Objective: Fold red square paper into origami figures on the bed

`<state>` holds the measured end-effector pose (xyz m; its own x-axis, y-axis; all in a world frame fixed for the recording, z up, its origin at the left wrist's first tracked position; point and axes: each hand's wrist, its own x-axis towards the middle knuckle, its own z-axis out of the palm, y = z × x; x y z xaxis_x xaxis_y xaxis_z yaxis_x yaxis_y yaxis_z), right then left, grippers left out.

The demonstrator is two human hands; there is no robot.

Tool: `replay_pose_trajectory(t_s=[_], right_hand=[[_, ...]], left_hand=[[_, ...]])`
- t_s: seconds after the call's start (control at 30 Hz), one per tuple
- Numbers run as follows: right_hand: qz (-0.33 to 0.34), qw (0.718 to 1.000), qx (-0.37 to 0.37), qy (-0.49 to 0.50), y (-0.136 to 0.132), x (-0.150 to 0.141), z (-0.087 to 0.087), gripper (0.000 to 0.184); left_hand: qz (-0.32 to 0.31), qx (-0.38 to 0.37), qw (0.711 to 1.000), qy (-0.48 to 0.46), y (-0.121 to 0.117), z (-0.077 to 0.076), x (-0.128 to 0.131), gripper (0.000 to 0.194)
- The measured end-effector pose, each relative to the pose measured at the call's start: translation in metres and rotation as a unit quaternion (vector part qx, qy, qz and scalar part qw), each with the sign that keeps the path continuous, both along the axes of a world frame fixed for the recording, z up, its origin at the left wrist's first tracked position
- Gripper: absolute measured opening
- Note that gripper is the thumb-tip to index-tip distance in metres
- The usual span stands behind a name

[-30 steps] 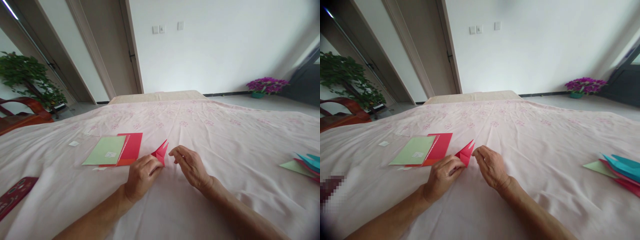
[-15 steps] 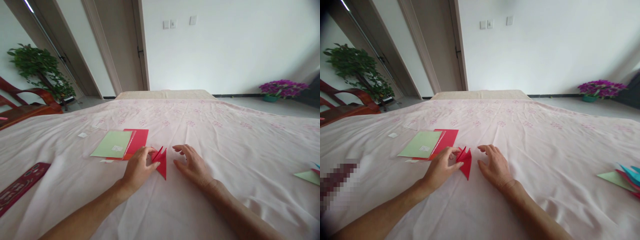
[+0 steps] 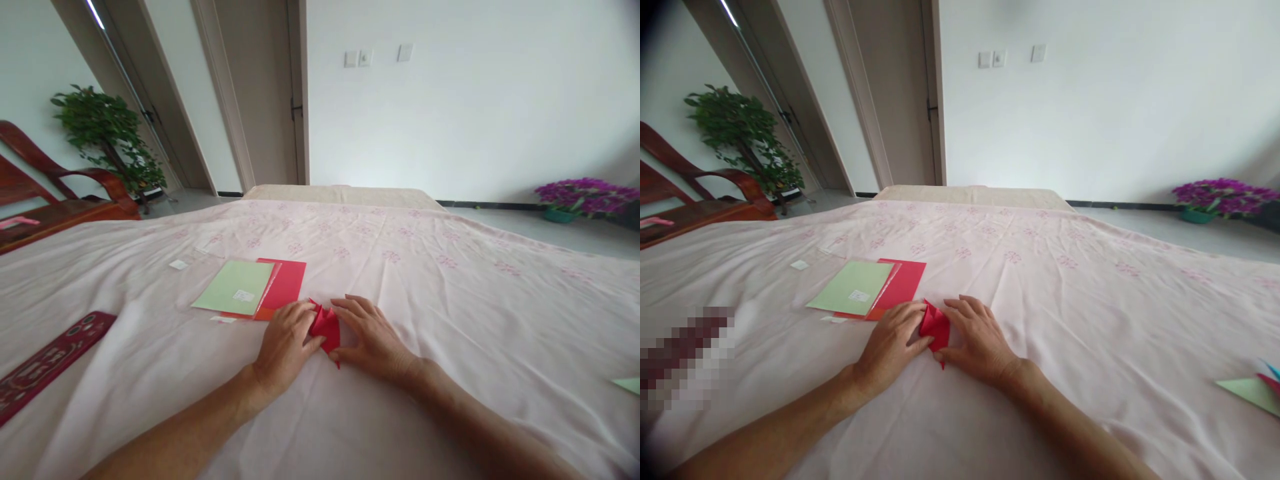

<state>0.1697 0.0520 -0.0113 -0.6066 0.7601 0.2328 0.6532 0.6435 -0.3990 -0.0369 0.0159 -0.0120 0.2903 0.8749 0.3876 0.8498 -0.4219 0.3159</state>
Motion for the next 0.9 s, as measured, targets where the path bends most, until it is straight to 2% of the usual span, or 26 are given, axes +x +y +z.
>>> replay_pose_trajectory(t_s=[0.13, 0.47, 0.67, 0.8, 0.9], right_hand=[[0.013, 1.0, -0.005, -0.014, 0.002, 0.001, -0.006, 0.079], [0.019, 1.0, 0.004, -0.007, 0.005, 0.003, -0.009, 0.074], [0.011, 1.0, -0.008, -0.013, 0.004, 0.002, -0.006, 0.069], [0.015, 1.0, -0.014, -0.022, 0.003, 0.002, -0.007, 0.076], [0.015, 0.999, -0.015, -0.027, 0.001, 0.003, -0.008, 0.079]], left_hand=[[0.001, -0.004, 0.999, 0.05, 0.002, -0.002, -0.003, 0.045], [-0.008, -0.032, 0.985, 0.169, 0.007, -0.005, -0.011, 0.061], [0.007, -0.081, 0.977, 0.199, 0.012, -0.001, -0.013, 0.076], [0.028, -0.137, 0.969, 0.205, 0.014, 0.007, -0.013, 0.087], [0.03, -0.149, 0.969, 0.196, 0.015, 0.009, -0.014, 0.091]])
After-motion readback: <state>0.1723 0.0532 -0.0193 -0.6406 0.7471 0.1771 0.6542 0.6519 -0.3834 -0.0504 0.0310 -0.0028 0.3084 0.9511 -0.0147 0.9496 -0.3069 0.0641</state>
